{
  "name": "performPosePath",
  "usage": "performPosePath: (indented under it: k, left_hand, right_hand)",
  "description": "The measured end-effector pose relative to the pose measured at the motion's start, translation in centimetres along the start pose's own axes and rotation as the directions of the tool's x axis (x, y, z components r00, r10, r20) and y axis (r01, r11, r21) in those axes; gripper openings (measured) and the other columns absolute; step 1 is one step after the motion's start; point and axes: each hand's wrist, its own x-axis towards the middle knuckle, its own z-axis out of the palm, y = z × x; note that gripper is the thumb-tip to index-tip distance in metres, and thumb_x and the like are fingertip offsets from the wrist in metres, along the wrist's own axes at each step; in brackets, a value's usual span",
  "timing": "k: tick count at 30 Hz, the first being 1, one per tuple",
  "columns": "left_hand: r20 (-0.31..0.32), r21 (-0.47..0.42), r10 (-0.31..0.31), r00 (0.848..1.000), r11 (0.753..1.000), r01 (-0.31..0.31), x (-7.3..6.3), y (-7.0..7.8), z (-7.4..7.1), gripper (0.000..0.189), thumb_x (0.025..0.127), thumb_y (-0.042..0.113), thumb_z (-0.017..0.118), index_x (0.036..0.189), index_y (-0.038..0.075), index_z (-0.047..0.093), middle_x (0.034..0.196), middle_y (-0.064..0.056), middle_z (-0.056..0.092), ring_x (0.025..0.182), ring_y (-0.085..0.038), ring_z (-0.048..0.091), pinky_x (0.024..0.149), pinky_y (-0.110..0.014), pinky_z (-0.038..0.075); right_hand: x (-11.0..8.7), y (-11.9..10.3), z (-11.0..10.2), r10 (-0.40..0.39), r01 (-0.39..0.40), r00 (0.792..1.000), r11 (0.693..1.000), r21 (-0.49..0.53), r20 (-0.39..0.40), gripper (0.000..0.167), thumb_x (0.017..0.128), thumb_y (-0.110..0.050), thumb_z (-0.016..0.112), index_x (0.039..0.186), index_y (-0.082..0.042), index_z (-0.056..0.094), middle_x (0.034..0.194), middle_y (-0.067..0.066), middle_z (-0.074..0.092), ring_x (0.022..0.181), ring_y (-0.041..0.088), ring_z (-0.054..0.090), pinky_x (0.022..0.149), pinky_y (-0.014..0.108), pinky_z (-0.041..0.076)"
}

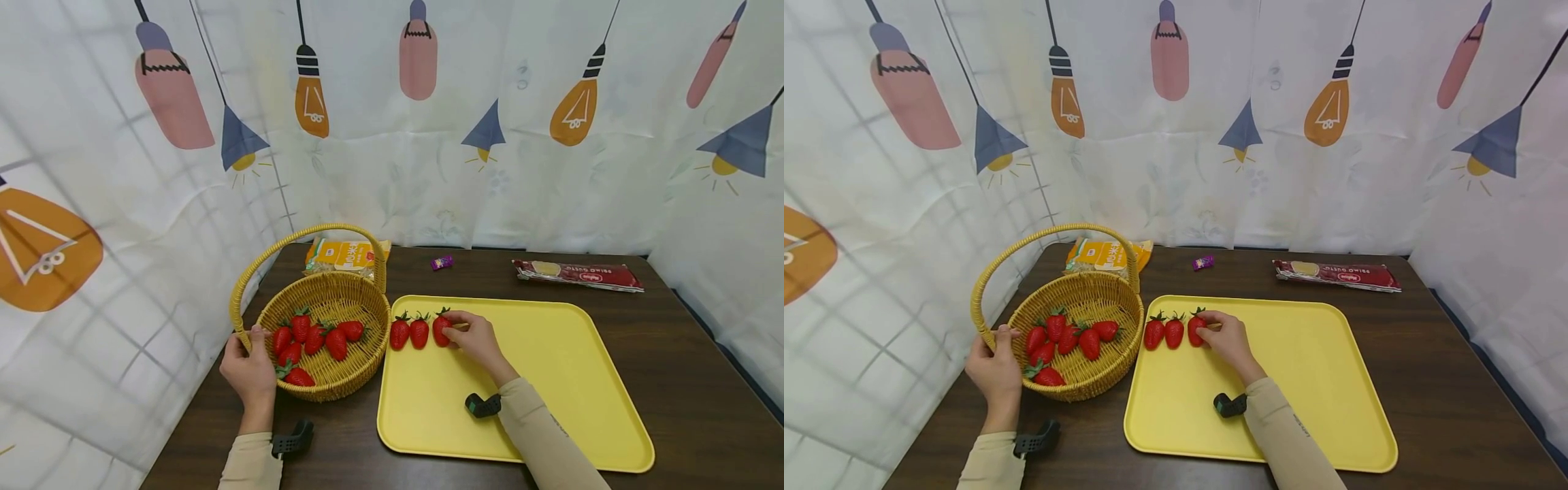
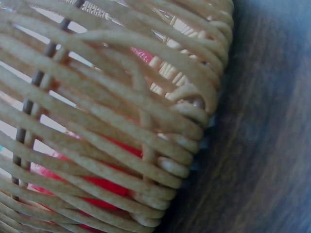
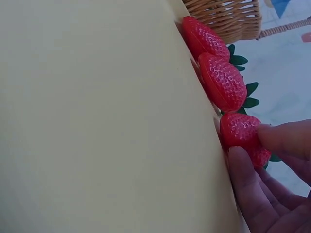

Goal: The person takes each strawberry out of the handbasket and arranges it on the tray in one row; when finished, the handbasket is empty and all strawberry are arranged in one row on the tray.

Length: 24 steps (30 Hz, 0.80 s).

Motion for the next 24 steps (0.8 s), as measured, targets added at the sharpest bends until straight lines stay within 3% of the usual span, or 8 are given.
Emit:
performPosePath:
  k: [2, 9, 15, 21, 24]
  left_hand:
    - [0.000, -0.004, -0.002, 1.000, 1.000, 0.002, -0.01, 0.12, 0.00, 0.035, 0.097, 0.021, 0.061, 0.085, -0.012, 0.064, 0.078, -0.015, 0.069, 0.068, -0.004, 0.056, 0.060, -0.020, 0.035]
    - [0.005, -0.026, -0.002, 1.000, 1.000, 0.002, -0.03, 0.02, 0.01, 0.038, 0.098, 0.023, 0.061, 0.086, -0.013, 0.063, 0.075, 0.017, 0.064, 0.073, -0.007, 0.059, 0.063, -0.021, 0.038]
    - [0.002, -0.034, 0.003, 1.000, 0.999, -0.003, -0.05, 0.11, -0.08, 0.038, 0.097, 0.022, 0.062, 0.085, -0.014, 0.062, 0.075, 0.017, 0.064, 0.073, -0.003, 0.059, 0.064, -0.021, 0.039]
    - [0.002, -0.033, -0.004, 1.000, 0.999, 0.004, -0.06, 0.18, -0.02, 0.038, 0.097, 0.022, 0.061, 0.086, -0.014, 0.062, 0.075, 0.020, 0.063, 0.073, -0.002, 0.058, 0.065, -0.021, 0.039]
    - [0.001, -0.022, -0.009, 1.000, 1.000, 0.009, -0.07, 0.21, 0.03, 0.037, 0.097, 0.022, 0.061, 0.086, -0.013, 0.062, 0.074, 0.008, 0.067, 0.072, -0.001, 0.057, 0.064, -0.021, 0.038]
  right_hand:
    - [-0.01, 0.01, 0.02, -0.007, 0.007, 1.000, 1.000, 0.000, 0.012, 0.030, 0.085, -0.003, 0.074, 0.114, -0.005, 0.071, 0.109, 0.014, 0.068, 0.081, 0.022, 0.069, 0.062, 0.033, 0.057]
    - [-0.03, -0.05, 0.23, 0.002, -0.003, 0.999, 1.000, 0.012, 0.032, 0.029, 0.085, -0.004, 0.073, 0.114, -0.005, 0.071, 0.107, 0.012, 0.068, 0.080, 0.022, 0.069, 0.064, 0.033, 0.057]
    - [-0.02, -0.11, 0.28, -0.012, 0.012, 1.000, 1.000, 0.013, 0.014, 0.023, 0.088, -0.006, 0.071, 0.112, -0.005, 0.072, 0.106, 0.013, 0.069, 0.077, 0.021, 0.070, 0.062, 0.032, 0.057]
    - [-0.09, -0.23, -0.10, -0.020, 0.020, 0.996, 1.000, -0.003, -0.089, 0.016, 0.091, -0.011, 0.068, 0.105, -0.008, 0.074, 0.104, 0.010, 0.070, 0.068, 0.021, 0.068, 0.059, 0.030, 0.055]
    - [-0.15, -0.15, -0.25, -0.036, 0.038, 0.988, 0.999, 0.010, -0.149, 0.015, 0.093, -0.013, 0.067, 0.106, -0.007, 0.073, 0.105, 0.010, 0.070, 0.070, 0.025, 0.068, 0.059, 0.029, 0.055]
